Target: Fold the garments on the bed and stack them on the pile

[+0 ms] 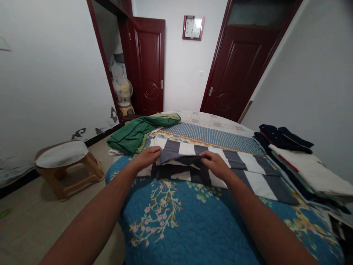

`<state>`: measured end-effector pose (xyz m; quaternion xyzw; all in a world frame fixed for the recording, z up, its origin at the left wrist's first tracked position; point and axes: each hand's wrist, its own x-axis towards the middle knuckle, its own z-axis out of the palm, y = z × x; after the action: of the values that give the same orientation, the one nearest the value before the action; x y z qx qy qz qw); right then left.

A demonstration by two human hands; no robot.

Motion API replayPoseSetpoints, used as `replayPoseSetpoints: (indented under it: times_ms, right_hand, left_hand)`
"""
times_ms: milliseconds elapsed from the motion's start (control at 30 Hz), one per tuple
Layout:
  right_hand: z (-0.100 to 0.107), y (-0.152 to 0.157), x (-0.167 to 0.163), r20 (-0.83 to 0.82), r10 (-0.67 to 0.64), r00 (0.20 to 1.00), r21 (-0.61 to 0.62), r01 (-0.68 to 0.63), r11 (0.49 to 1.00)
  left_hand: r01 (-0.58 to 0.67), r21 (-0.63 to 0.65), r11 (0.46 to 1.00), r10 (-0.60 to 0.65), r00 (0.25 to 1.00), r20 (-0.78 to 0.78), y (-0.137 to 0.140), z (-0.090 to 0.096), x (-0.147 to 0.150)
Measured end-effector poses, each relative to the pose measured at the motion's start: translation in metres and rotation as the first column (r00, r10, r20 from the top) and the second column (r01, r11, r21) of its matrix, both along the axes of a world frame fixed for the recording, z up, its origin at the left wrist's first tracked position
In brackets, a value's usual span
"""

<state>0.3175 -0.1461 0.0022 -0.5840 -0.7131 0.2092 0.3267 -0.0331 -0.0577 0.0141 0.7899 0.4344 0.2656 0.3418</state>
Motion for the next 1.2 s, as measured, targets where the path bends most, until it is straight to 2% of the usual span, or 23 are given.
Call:
replayPoseSetpoints:
  times_ms: [67,133,233,300,400,500,600,667,800,933,1067,1200]
  right_hand:
    - [-0.010,0.019,0.001,-0.049,-0.238,0.970,-0.011,0.237,0.971]
    - [-0.026,0.028,0.000,-0.038,-0.334,0.942,0.022,0.335,0.942]
    - [-0.047,0.027,-0.001,-0.030,-0.322,0.946,0.075,0.324,0.943]
    - [-0.052,0.023,0.001,-0.059,-0.307,0.950,0.078,0.311,0.947]
    - [-0.048,0.021,0.003,-0.151,-0.314,0.937,0.119,0.333,0.936]
    - [-0.043,0.025,-0.002,-0.277,-0.363,0.890,0.196,0.422,0.885]
    - [-0.043,0.034,-0.012,-0.376,-0.381,0.845,0.196,0.474,0.858]
    - [-0.045,0.039,-0.019,-0.379,-0.392,0.838,0.181,0.483,0.857]
    - [-0.049,0.044,-0.024,-0.236,-0.449,0.862,0.149,0.488,0.860]
    - [-0.048,0.039,-0.021,0.060,-0.448,0.892,0.130,0.438,0.889]
    - [-0.043,0.031,-0.023,0.291,-0.448,0.845,0.103,0.438,0.893]
    - [-0.041,0.025,-0.028,0.384,-0.454,0.804,0.100,0.452,0.886]
  left_hand:
    - [-0.176,-0.099,0.979,0.177,0.984,0.002,0.022,-0.005,0.014]
    - [-0.262,-0.138,0.955,0.261,0.965,-0.024,0.035,-0.013,0.025]
    - [-0.273,-0.097,0.957,0.273,0.962,-0.018,0.038,-0.025,0.030]
    - [-0.250,-0.066,0.966,0.251,0.968,0.005,0.033,-0.030,0.027]
    - [-0.209,-0.012,0.978,0.209,0.977,0.040,0.026,-0.035,0.024]
    - [-0.242,0.072,0.968,0.238,0.969,0.066,0.021,-0.039,0.025]
    - [-0.279,0.138,0.950,0.276,0.960,0.040,0.020,-0.041,0.030]
    - [-0.306,0.168,0.937,0.307,0.951,0.017,0.020,-0.042,0.032]
    - [-0.344,0.205,0.916,0.360,0.932,-0.044,0.019,-0.042,0.031]
    - [-0.295,0.238,0.925,0.331,0.934,-0.131,0.018,-0.041,0.027]
    - [-0.252,0.266,0.930,0.313,0.924,-0.219,0.019,-0.041,0.024]
    - [-0.262,0.321,0.910,0.365,0.874,-0.320,0.015,-0.038,0.025]
